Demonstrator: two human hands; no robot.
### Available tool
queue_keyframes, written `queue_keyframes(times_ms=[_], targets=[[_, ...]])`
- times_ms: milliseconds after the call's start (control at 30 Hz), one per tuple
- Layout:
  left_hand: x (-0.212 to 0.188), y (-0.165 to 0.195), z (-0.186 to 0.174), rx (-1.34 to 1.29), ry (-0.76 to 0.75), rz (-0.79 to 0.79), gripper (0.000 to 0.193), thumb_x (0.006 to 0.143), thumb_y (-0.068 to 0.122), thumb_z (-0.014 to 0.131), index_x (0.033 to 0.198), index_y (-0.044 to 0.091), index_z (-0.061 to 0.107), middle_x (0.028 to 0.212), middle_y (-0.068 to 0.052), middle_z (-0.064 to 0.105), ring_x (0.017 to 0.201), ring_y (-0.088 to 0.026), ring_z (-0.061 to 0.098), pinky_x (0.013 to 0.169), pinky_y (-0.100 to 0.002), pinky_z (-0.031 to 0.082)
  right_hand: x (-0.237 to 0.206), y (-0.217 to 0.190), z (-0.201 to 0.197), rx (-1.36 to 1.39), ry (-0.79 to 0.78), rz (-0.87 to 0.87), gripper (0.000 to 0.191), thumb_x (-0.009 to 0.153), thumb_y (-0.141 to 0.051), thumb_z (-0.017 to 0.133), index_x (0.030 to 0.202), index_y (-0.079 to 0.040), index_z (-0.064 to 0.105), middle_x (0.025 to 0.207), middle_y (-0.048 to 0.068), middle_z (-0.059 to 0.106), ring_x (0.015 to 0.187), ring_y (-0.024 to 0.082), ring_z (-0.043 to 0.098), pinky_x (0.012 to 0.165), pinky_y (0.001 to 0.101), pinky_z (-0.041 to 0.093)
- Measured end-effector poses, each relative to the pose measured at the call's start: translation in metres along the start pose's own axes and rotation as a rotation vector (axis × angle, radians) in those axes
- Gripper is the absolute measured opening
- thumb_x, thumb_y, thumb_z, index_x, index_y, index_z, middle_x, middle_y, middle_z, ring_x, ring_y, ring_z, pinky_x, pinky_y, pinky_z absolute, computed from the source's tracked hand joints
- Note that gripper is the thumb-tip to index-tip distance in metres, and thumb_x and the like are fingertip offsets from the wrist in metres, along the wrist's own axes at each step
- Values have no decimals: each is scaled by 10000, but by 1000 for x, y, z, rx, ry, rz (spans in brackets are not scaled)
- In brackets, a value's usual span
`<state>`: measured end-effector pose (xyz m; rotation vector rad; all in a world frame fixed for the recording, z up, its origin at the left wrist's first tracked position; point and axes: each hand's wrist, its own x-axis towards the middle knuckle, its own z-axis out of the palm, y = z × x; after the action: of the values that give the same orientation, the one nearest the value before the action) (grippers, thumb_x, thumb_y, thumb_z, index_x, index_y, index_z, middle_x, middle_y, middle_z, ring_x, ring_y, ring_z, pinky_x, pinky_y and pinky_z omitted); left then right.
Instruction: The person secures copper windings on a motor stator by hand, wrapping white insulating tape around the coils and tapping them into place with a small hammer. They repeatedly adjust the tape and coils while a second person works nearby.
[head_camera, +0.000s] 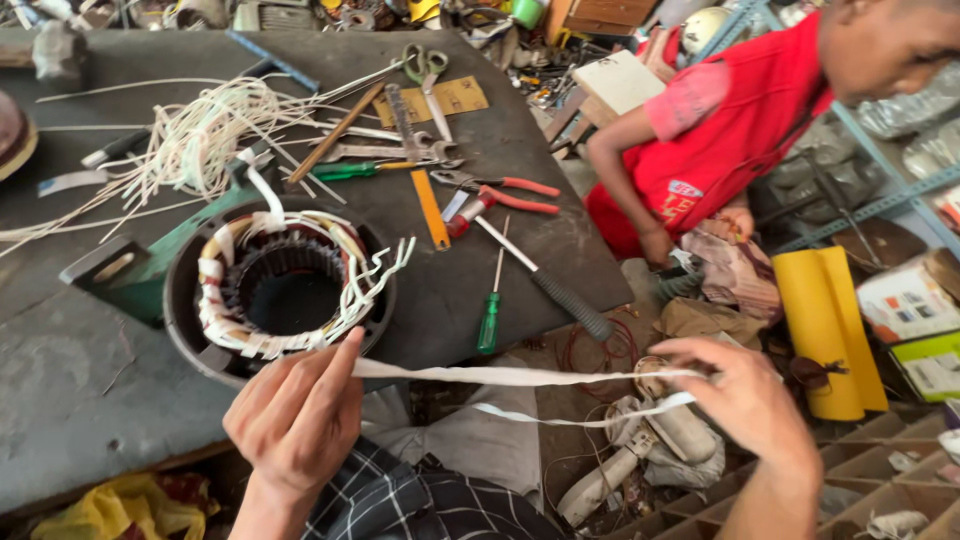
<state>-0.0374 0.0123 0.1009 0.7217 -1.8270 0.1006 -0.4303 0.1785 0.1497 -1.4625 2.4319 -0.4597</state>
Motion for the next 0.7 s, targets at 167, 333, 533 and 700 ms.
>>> queue_keyframes(times_ms=[167, 333, 533, 700], targets=[[-11, 1, -2, -2, -6, -47, 330, 782, -113, 735, 1084, 17, 769, 830, -70, 712, 721, -214, 691, 655, -324, 522, -6, 70, -2, -28, 90, 141, 276, 814, -151, 730, 1085, -156, 782, 936, 75, 792, 774, 243, 703, 729, 365, 572], [-24, 4, -1, -31, -13, -111, 345, 789, -107, 733, 1114, 7, 764, 875, -79, 733, 701, -192, 688, 656, -309, 528, -4, 131, 18, -101, 185, 145, 226, 857, -149, 714, 1071, -142, 788, 949, 96, 754, 833, 266, 688, 783, 375, 546], [-36, 9, 2, -92, -77, -197, 344, 802, -103, 742, 1123, 21, 756, 938, -80, 764, 750, -164, 729, 644, -274, 531, -14, 156, 44, -2, 425, -23, 262, 866, -98, 697, 1105, -152, 787, 1038, 96, 701, 921, 261, 688, 806, 354, 527], [-42, 17, 8, -113, -134, -216, 363, 778, -77, 767, 1126, 25, 752, 980, -99, 764, 809, -183, 752, 696, -283, 572, -16, 147, 54, -14, 485, 86, 218, 904, -98, 741, 1108, -138, 807, 990, 112, 696, 893, 263, 681, 800, 351, 520]])
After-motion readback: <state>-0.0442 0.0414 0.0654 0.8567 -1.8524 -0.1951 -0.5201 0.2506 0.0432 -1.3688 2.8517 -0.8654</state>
